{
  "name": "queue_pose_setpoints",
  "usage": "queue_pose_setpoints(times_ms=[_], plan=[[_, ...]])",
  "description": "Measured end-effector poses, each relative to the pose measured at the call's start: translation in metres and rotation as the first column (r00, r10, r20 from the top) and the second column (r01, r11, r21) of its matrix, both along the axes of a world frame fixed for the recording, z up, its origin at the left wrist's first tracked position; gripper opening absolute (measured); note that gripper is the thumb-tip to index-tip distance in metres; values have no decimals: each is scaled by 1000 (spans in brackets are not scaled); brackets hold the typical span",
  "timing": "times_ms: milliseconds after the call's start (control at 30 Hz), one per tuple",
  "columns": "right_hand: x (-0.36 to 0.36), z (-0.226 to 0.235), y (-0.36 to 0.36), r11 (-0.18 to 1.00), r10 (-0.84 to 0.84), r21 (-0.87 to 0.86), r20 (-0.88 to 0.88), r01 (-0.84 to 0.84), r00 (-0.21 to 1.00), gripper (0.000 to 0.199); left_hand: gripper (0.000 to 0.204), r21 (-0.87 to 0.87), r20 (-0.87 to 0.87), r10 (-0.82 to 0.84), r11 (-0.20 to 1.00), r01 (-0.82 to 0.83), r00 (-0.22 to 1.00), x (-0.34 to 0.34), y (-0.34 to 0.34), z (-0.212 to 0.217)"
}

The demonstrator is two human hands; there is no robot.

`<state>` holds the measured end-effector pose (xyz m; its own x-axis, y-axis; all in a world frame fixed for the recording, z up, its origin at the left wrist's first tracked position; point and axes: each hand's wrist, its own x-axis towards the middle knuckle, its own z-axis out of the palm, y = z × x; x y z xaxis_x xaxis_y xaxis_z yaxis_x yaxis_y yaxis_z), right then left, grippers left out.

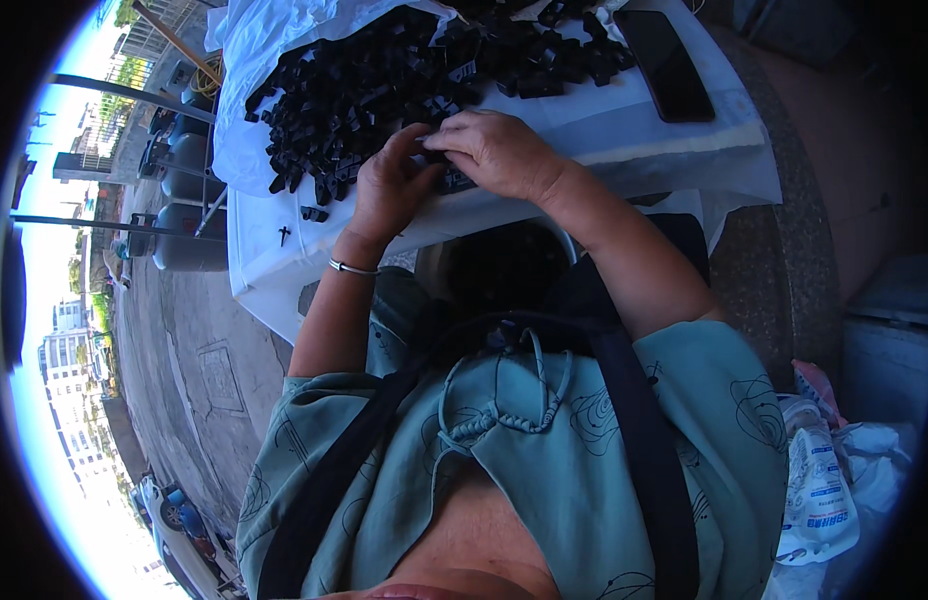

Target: Assembling or sorting small black plastic components at a workbench.

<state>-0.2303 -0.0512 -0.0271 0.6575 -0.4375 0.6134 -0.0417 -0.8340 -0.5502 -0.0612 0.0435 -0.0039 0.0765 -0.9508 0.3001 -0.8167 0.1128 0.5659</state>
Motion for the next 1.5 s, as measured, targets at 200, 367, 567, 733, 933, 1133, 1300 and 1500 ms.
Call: queue_pose_setpoints(times_ms=[200,367,567,733,933,1133,1300,1500], plan=[[-5,14,20,988,-117,-124,-248,88,962,27,49,-30,-35,-41,999,39,999,7,1,-1],[-4,0,21,945,-259,-259,-228,198,939,27,46,-40,6,-25,999,25,1000,6,2,19],[-29,11,-2,917,-368,-177,-23,358,930,29,32,-231,294,159,969,-92,943,-6,-30,18],[-37,13,-18,747,-663,-201,-283,633,693,28,17,-68,101,64,996,-57,993,-1,-23,8],[-38,2,-18,928,-368,-70,-30,365,929,18,23,-109,83,52,993,-42,995,13,-2,3],[-33,7,-13,951,-300,29,-146,307,943,16,31,-22,329,-161,984,178,930,15,-2,20],[-39,5,-11,940,-330,-158,-186,303,926,16,25,-34,330,-146,985,166,933,9,-16,17],[-45,29,-6,989,-20,130,-341,68,940,16,22,56,218,-192,981,184,957,-1,-22,21]])
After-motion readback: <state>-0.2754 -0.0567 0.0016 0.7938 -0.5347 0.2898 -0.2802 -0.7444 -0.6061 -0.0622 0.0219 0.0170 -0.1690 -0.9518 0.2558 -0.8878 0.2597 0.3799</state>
